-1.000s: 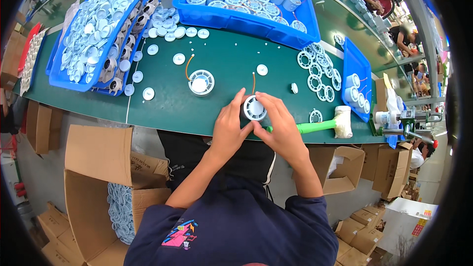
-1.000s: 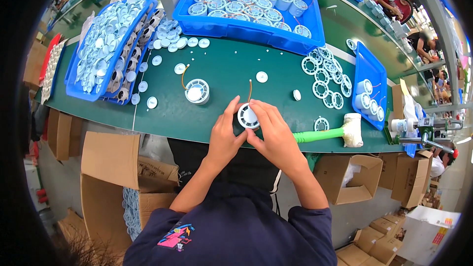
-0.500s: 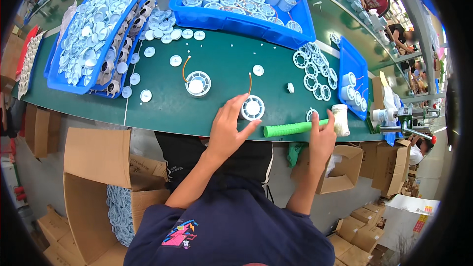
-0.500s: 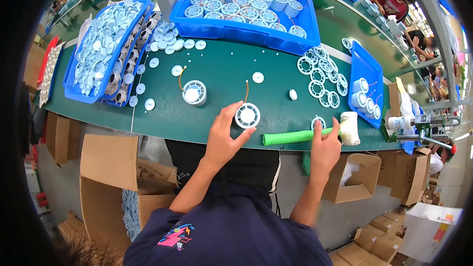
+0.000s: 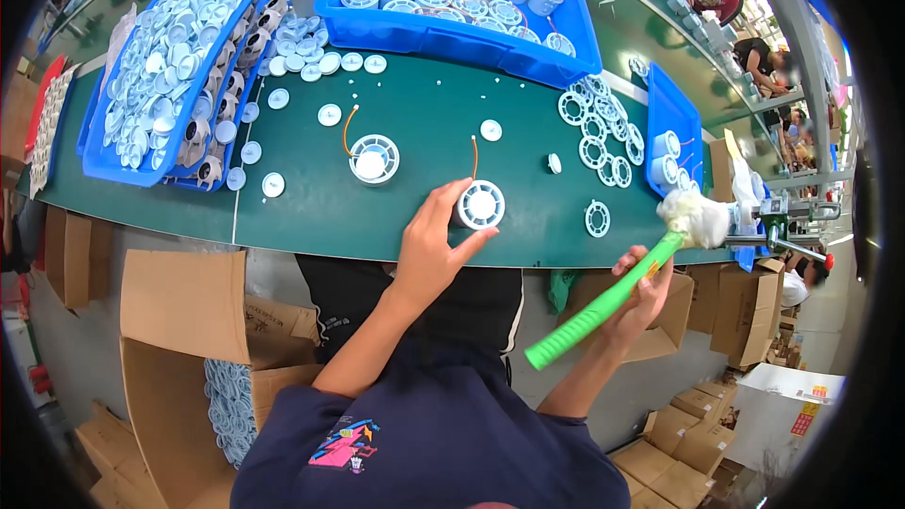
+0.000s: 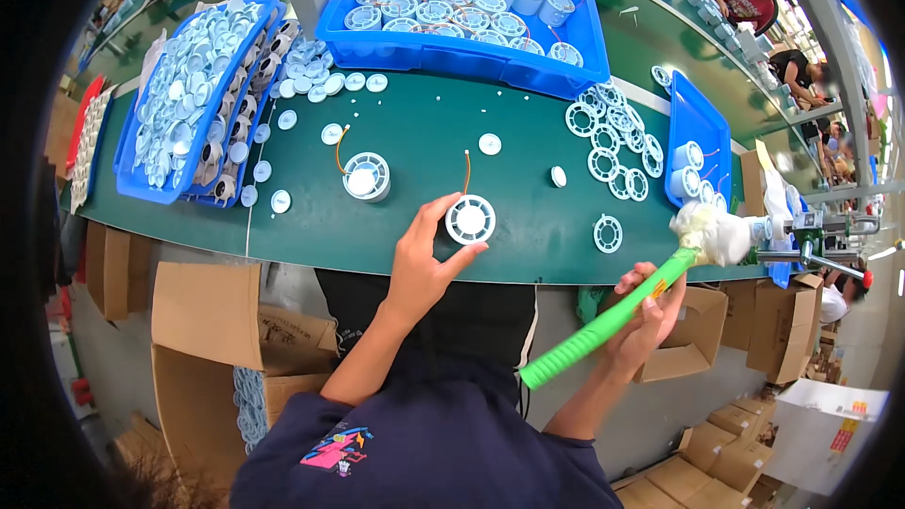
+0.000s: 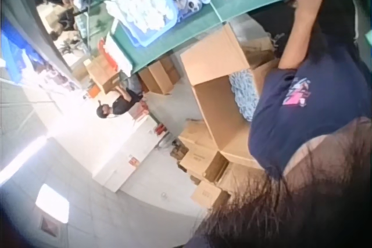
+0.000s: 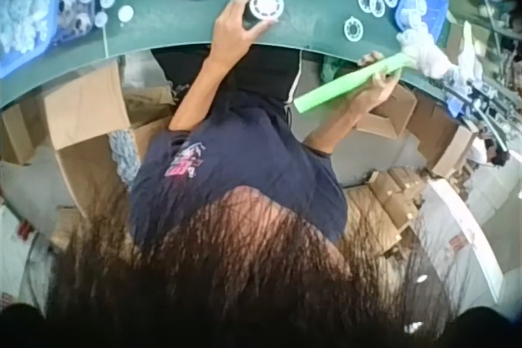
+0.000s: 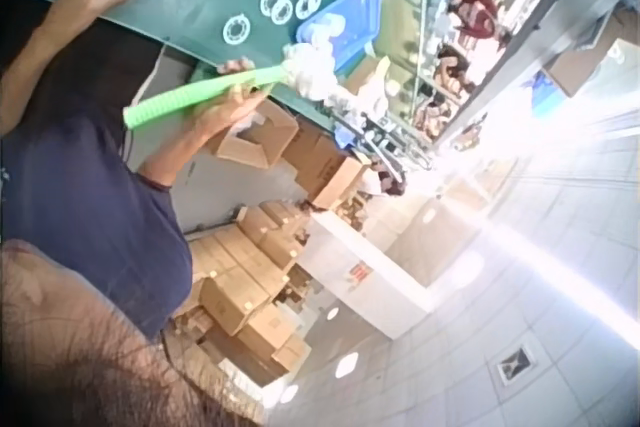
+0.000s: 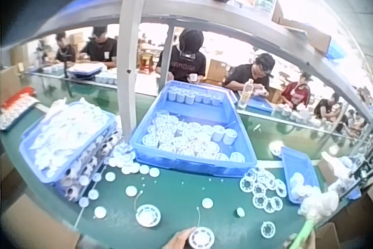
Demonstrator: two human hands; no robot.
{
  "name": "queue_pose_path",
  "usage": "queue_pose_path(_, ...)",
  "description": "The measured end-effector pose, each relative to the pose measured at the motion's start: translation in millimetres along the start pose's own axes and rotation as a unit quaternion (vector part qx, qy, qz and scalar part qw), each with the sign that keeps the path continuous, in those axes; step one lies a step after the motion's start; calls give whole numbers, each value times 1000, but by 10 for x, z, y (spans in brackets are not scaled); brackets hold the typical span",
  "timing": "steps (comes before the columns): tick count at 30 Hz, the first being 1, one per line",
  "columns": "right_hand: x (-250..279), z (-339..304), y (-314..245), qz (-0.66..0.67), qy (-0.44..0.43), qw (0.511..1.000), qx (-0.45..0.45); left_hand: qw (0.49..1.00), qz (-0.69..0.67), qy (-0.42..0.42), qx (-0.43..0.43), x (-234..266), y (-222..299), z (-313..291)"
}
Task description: Assembling small circular electronic components using a rubber mallet and manual dexterity on an electronics factory production line.
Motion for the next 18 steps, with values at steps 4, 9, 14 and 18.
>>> queue_pose_path(4, -388, 136, -97, -120, -21, 991, -61, 999, 22, 22, -23, 8, -62, -10)
queue_pose_path(9, -1264, 140, 25, -480, -366, 794, 73, 998, 40, 36, -27, -39, -38, -39)
queue_pose_path(14, -1117, 197, 170, -424, -323, 842, -78, 996, 59, 49, -38, -44, -57, -74)
queue_pose_path(18, -883, -22, 228, -514, -349, 784, 7, 995, 77, 32, -45, 20, -54, -44)
Point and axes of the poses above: each hand's wrist, its own z-axis towards the middle knuckle, its own x-axis out of the back of the hand, y = z × x, the point moved 6 cm from there along z, towards the middle knuckle
